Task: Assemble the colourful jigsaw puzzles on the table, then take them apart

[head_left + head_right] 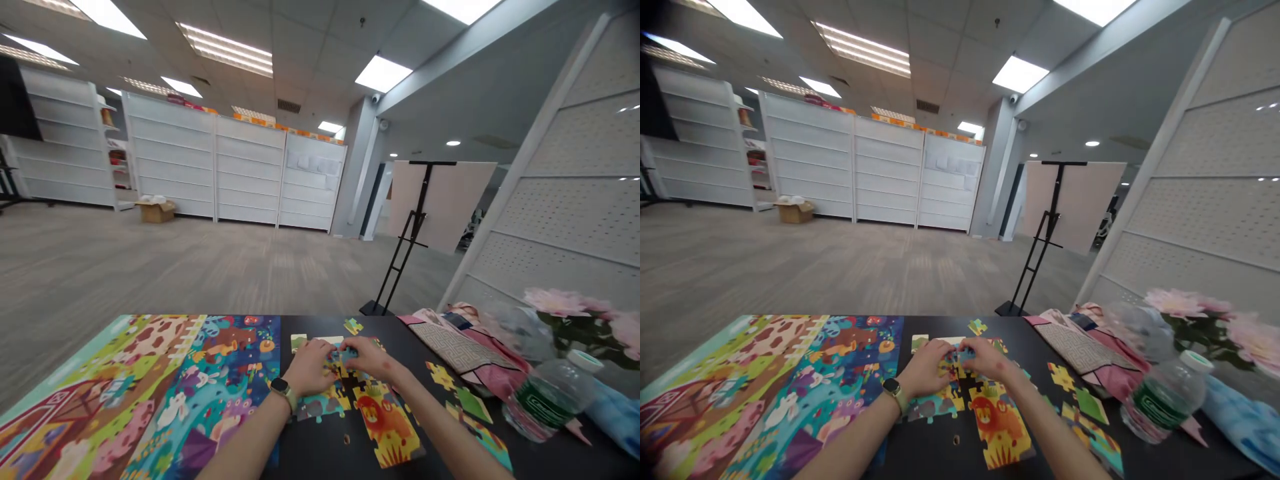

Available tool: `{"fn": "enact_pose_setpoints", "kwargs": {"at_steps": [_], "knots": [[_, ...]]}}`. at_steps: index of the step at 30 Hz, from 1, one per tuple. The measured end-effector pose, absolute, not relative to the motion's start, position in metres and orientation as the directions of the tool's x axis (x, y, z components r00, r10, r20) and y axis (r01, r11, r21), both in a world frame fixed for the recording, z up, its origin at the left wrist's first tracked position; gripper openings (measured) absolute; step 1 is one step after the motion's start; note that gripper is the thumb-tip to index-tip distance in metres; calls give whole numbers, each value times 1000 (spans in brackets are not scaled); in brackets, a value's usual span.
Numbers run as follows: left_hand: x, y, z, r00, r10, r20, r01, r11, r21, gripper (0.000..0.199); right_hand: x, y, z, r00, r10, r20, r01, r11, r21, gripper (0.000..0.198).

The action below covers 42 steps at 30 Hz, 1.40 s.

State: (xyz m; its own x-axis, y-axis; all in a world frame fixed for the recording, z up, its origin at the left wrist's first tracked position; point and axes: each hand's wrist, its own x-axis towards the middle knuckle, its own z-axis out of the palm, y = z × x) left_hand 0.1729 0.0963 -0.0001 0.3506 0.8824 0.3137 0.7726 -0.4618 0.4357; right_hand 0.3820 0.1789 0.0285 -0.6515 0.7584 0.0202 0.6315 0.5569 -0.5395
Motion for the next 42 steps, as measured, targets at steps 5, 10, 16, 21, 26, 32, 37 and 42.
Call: {"fn": "enact_pose_setpoints", "kwargs": {"at_steps": [5, 10, 16, 21, 26, 32, 37, 42], "knots": [[172, 97, 0, 322, 890, 324, 771, -445, 456, 57, 372, 189, 23, -693, 720, -17, 624, 589, -514, 42], [172, 97, 0, 338, 886, 318, 772, -454, 445, 50, 373, 181, 14, -634, 773, -2, 688, 562, -459, 30], [173, 96, 0, 407, 860, 308, 768, -504, 395, 19, 400, 178, 12, -538, 841, 59, 748, 508, -427, 27], [181, 93, 1, 421, 856, 301, 784, -510, 354, 16, 446, 178, 14, -483, 876, -6, 791, 433, -433, 43], [191, 88, 4, 436, 847, 304, 790, -522, 322, 13, 460, 183, 4, -424, 905, -28, 791, 355, -499, 45], [192, 85, 6, 463, 829, 314, 781, -549, 297, 11, 458, 194, -8, -340, 940, 27, 721, 280, -634, 43], [195, 88, 3, 448, 840, 305, 797, -530, 291, 11, 450, 193, -12, -342, 940, -3, 672, 243, -699, 42], [197, 88, -2, 423, 858, 290, 815, -500, 291, 17, 439, 190, -7, -329, 944, -33, 720, 228, -655, 45]]}}
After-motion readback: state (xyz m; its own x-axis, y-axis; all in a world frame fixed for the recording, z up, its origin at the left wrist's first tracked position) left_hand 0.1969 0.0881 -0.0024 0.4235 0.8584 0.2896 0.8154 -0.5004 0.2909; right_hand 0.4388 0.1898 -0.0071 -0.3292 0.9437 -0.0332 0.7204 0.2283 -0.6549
